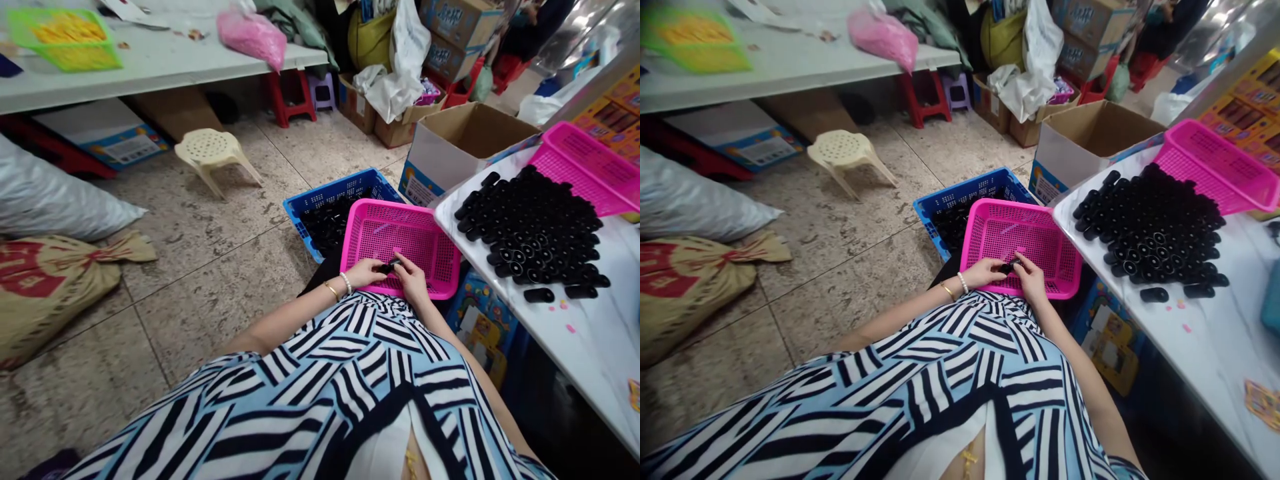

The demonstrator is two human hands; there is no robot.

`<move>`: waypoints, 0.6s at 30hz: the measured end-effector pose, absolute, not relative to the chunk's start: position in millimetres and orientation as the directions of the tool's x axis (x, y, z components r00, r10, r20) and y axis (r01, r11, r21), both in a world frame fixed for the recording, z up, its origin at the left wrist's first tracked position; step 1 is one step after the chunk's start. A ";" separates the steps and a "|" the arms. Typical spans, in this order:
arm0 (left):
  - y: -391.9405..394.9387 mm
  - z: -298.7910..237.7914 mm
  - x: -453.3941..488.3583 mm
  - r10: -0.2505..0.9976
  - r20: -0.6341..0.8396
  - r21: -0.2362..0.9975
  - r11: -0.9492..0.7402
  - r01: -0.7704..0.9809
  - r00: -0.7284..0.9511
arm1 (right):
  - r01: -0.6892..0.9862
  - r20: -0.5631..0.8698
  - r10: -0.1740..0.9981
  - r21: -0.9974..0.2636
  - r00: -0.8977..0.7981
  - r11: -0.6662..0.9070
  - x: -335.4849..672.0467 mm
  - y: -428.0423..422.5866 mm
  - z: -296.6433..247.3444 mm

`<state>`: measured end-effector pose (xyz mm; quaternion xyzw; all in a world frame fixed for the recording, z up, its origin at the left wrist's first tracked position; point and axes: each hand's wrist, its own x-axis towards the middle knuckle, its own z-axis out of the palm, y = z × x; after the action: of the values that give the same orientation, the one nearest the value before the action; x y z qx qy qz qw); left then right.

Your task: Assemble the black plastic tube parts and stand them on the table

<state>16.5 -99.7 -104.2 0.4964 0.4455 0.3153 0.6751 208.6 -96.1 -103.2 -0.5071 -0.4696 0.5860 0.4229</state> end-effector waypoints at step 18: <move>-117.3 -99.1 10.8 0.960 -0.177 0.917 0.080 0.392 0.218 | 0.472 0.063 0.943 -0.854 -0.326 0.220 185.1 -109.4 -98.7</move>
<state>10.8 -117.3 -99.1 0.6115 0.5524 0.2930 0.4848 185.1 -109.4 -98.7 -0.4925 -0.7183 0.3837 0.3070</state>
